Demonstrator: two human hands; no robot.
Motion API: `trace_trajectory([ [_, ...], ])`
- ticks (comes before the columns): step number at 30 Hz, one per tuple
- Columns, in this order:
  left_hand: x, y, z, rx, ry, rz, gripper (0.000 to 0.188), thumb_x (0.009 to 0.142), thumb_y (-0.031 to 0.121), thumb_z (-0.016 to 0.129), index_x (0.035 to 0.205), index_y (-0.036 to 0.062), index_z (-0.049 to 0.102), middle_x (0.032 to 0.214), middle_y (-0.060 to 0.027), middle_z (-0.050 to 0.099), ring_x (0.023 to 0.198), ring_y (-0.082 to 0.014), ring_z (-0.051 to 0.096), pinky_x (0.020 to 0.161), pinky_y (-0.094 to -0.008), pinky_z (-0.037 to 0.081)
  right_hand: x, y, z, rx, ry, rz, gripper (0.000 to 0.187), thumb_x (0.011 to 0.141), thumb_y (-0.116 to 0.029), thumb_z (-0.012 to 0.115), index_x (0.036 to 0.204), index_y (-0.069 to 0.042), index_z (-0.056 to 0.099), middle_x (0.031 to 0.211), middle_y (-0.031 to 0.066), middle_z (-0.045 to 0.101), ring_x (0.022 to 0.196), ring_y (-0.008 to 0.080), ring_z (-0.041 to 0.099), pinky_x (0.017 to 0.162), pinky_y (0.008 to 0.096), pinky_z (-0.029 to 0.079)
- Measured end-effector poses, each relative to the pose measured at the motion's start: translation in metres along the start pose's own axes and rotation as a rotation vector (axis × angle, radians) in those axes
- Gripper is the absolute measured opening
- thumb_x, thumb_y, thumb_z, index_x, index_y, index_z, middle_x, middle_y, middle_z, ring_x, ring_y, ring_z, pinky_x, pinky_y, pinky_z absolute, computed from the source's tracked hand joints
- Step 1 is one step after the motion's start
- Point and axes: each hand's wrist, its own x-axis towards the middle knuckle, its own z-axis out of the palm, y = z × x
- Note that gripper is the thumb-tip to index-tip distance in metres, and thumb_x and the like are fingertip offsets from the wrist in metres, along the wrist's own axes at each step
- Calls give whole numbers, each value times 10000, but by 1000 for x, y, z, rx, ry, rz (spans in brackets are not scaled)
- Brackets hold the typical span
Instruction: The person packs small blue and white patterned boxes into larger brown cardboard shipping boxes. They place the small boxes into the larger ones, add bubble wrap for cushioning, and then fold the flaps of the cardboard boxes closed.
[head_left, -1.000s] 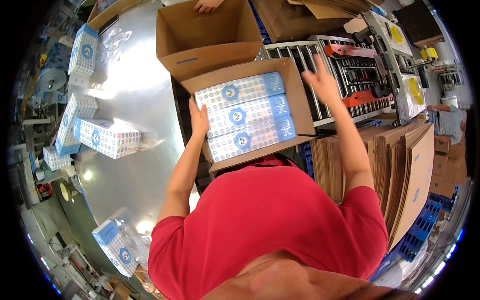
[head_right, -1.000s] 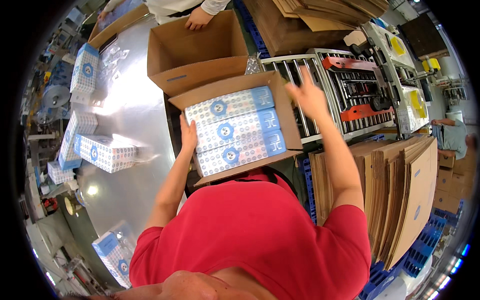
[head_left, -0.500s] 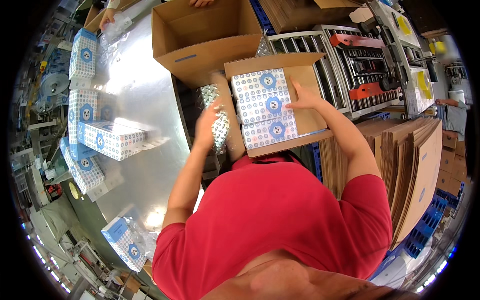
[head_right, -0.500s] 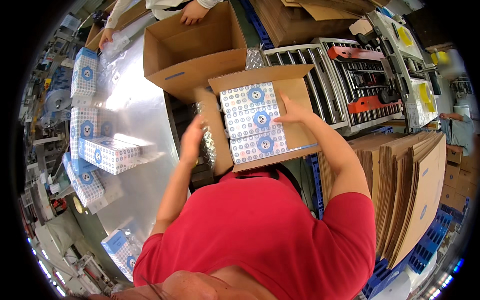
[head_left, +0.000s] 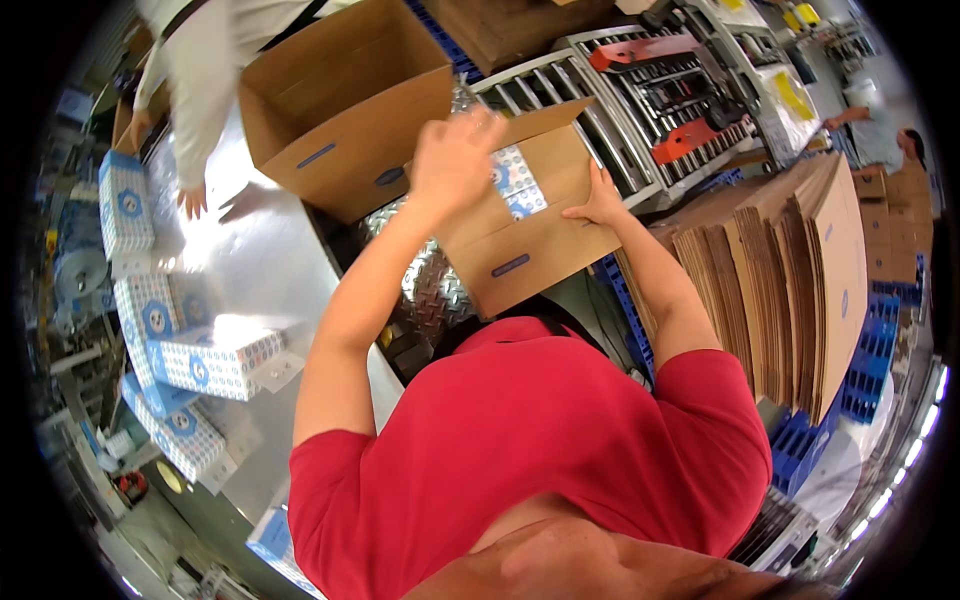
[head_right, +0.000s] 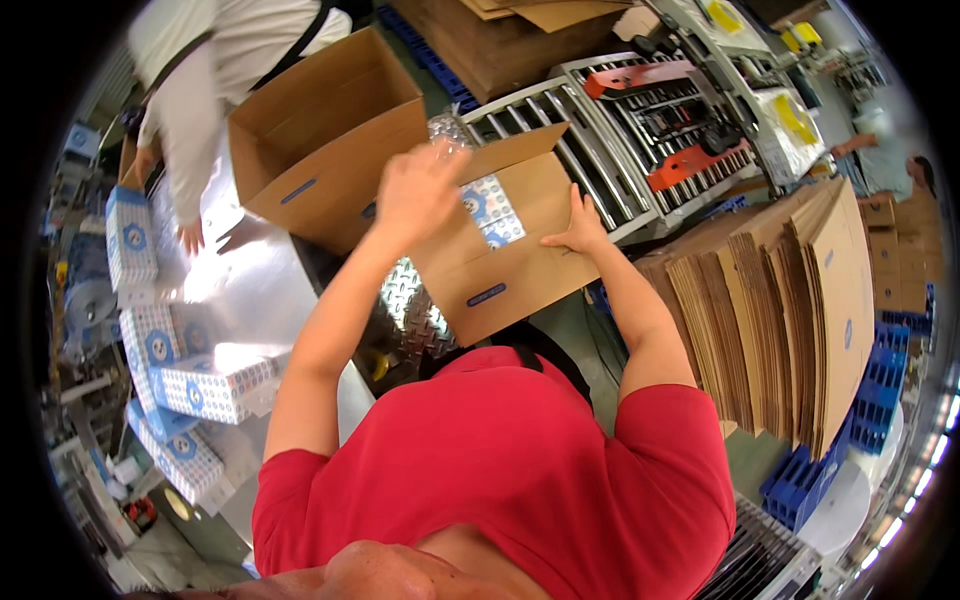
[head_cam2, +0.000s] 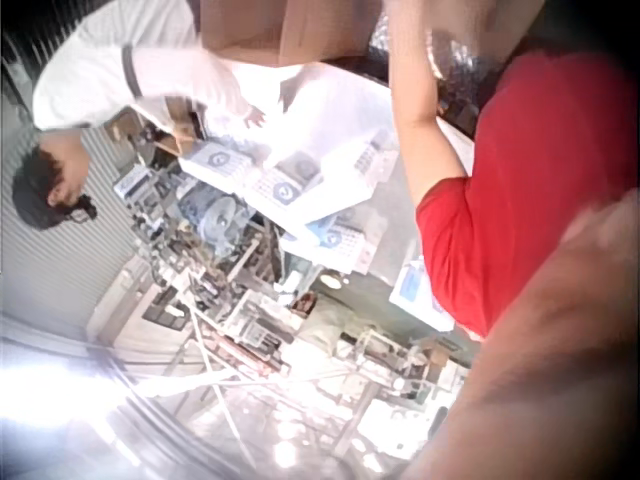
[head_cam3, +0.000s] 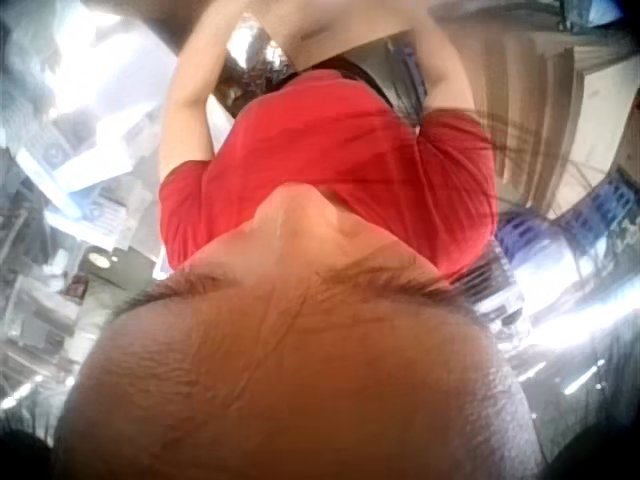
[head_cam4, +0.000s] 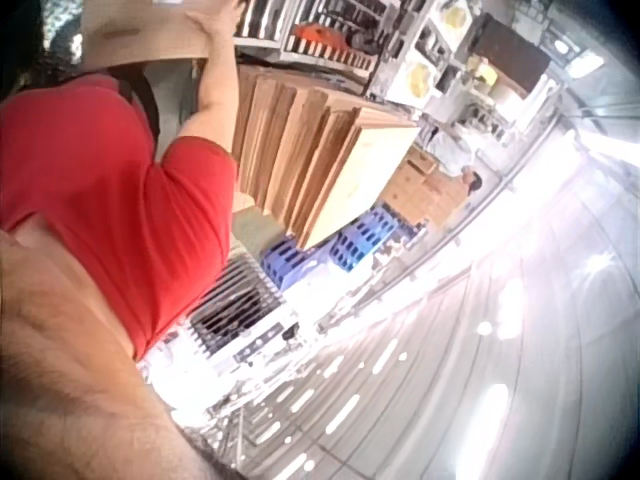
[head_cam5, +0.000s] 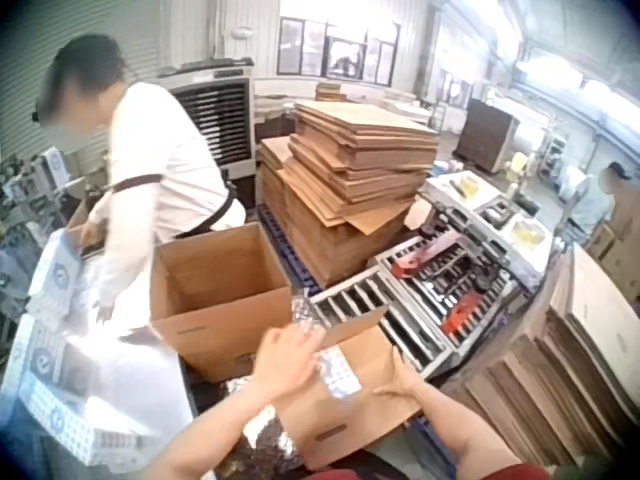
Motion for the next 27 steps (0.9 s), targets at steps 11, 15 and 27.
trace_trajectory([
  [11,-163,44,125,-308,8,-774,615,883,164,528,1426,54,260,1482,-223,193,1386,-387,126,1097,-526,141,12,-23,11,306,315,63,710,802,-350,667,1337,4,364,1289,216,479,1179,348,481,957,410,404],
  [15,-103,90,139,-1088,442,-1249,735,922,83,485,1453,20,-20,1475,-176,168,1315,-260,261,1084,-361,210,71,-6,-22,316,280,-60,620,794,-335,669,1267,-4,445,1204,176,547,1110,332,529,915,402,438],
  [27,249,134,391,-1035,411,-925,844,849,144,609,1410,-104,29,1491,-280,44,1396,-338,100,1139,-391,69,289,202,-153,-213,472,-227,632,896,-348,408,1399,11,279,1489,173,225,1395,284,173,1142,404,111],
])
